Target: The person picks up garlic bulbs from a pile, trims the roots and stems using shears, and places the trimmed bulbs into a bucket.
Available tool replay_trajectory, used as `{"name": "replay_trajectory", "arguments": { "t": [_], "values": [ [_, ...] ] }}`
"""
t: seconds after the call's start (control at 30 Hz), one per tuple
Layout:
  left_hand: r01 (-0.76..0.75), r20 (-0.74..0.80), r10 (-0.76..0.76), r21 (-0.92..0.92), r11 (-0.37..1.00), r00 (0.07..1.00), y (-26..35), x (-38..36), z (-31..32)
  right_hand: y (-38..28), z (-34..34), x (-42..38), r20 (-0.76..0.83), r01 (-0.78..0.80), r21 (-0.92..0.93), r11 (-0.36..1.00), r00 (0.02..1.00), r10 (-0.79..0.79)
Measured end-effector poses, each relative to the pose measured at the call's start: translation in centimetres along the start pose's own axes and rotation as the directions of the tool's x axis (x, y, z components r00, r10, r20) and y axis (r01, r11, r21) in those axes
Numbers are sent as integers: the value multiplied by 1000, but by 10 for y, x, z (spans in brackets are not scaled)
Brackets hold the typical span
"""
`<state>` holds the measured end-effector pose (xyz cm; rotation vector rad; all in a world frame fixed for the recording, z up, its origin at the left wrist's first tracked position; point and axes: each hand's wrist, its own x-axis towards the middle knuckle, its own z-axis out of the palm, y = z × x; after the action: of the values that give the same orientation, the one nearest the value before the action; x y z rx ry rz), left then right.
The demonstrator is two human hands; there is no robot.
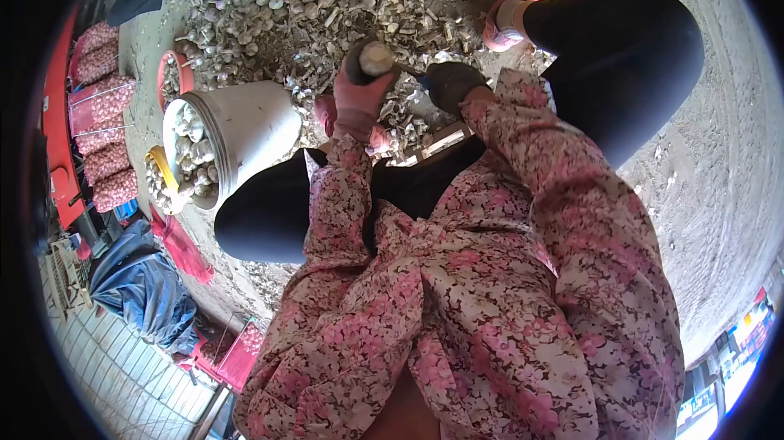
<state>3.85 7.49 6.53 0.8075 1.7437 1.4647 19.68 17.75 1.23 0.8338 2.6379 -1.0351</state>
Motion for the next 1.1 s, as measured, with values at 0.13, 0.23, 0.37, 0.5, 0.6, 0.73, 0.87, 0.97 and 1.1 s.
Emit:
{"name": "replay_trajectory", "arguments": {
  "t": [0.13,0.23,0.37,0.5,0.6,0.73,0.87,0.97,1.1],
  "values": [
    [-5,-129,-42,-344,939,991,15,-2,-40,-18,-19,-12,97,-191,235,953,980,172],
    [-333,-417,54,-631,701,907,13,8,-120,-28,-28,-15,55,-207,424,882,978,203],
    [-732,-753,71,-607,309,654,98,13,-158,-28,-18,-3,165,-300,840,453,935,314],
    [-367,-564,199,-202,908,802,-5,56,-177,-41,-38,6,273,-313,948,55,892,361],
    [-286,-203,295,71,955,934,-34,102,-107,-45,-40,11,264,-275,961,-29,879,396],
    [259,-327,-347,-283,924,879,-83,188,-38,-41,-37,14,255,-256,965,-55,874,413],
    [453,-320,-322,620,640,891,-143,253,-23,-45,-40,16,295,-274,955,-113,851,435],
    [331,-265,-215,858,392,940,-191,261,-21,-45,-47,21,309,-303,949,-88,838,450],
    [272,-90,-301,714,645,949,-206,233,-48,-39,-44,22,179,-284,934,218,897,404]
  ]
}}
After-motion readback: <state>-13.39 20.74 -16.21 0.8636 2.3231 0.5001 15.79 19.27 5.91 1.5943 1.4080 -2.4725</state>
